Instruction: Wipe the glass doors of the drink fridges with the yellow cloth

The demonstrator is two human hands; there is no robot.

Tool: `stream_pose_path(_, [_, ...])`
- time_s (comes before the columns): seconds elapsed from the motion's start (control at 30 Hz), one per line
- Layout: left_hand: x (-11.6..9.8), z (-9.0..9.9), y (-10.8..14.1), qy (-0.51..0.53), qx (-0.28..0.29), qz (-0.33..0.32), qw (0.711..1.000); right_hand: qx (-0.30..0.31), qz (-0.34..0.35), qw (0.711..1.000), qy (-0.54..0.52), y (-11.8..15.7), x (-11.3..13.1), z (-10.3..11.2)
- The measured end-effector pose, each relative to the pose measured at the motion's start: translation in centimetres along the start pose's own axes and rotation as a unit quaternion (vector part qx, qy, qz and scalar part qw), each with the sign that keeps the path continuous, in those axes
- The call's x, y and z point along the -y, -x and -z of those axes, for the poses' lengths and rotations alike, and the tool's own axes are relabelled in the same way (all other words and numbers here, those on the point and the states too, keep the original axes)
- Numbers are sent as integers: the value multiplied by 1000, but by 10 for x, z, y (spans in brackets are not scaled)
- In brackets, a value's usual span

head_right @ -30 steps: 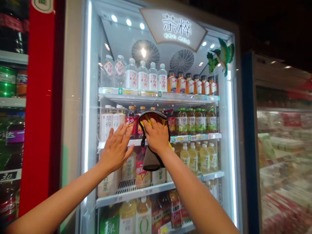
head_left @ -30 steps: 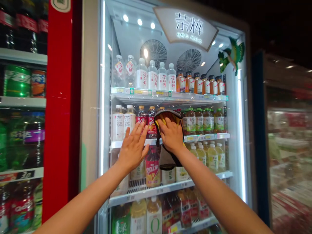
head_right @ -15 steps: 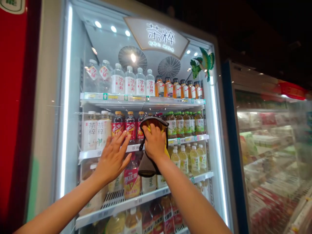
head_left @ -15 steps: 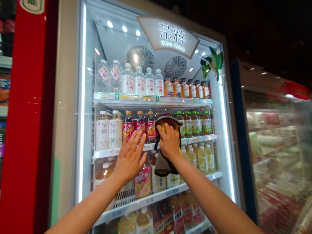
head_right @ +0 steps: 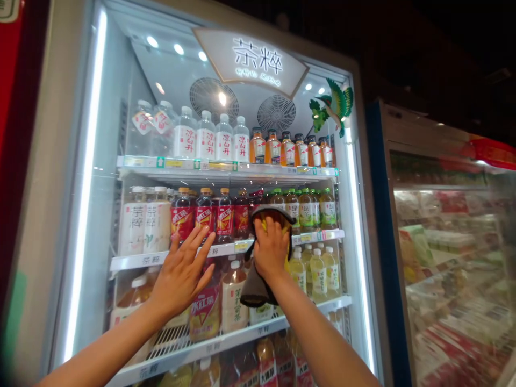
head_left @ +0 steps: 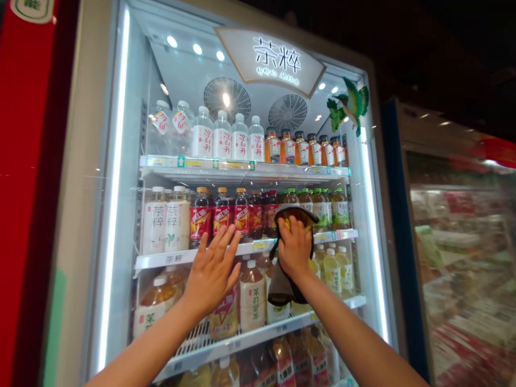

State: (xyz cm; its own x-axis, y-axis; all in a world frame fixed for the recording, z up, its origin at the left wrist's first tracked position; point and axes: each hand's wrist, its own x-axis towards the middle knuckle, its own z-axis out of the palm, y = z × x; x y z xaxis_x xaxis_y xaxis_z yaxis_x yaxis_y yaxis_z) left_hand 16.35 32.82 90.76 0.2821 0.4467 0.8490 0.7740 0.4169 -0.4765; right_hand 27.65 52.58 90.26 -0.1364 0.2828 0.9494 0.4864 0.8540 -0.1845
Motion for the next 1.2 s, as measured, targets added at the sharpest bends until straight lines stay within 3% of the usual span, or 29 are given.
stream_pose_path(0.1, [-12, -9, -20, 3, 3, -22, 1000, 27, 79, 996, -10, -42, 5, 17])
stream_pose_path(0.23, [-23, -16, -29, -2, -2, -18, 1000, -9, 49, 998, -30, -84, -30, 26])
stream_pose_path(0.3, [-26, -16, -25, -4, 1, -5, 1000, -37, -2, 999, -34, -77, -50, 20])
stream_pose_path(0.4, [-33, -17, -19, -1, 14, 6, 1000, -49, -60, 997, -14, -40, -63, 8])
stream_pose_path(0.5, [-43, -21, -24, 4, 23, -11, 1000, -3, 8, 1000, 9, -14, -59, 5])
stream_pose_path(0.57, [-52, -27, -34, 6, 26, -29, 999, 28, 82, 996, 7, -22, -59, 10])
stream_pose_path(0.63, [-62, -34, -45, 6, 25, -42, 999, 30, 105, 994, 2, -46, -69, 16])
stream_pose_path(0.77, [-79, -45, -58, 0, 24, -35, 999, -16, 0, 1000, 1, -84, -118, 20])
stream_pose_path(0.87, [-87, -49, -58, 1, 22, -23, 1000, -52, -99, 994, -11, -67, -149, 9])
stream_pose_path(0.93, [-92, -53, -59, 4, 22, -30, 999, -63, -120, 991, -12, -43, -154, 2])
stream_pose_path(1.03, [-102, -63, -70, 12, 24, -54, 998, -28, -55, 998, -4, -28, -145, -1])
stream_pose_path(1.13, [-119, -76, -90, 21, 18, -68, 997, 8, 4, 1000, -2, -58, -149, 10])
stream_pose_path(1.2, [-130, -83, -101, 23, 13, -72, 997, 4, 0, 1000, 2, -85, -168, 20])
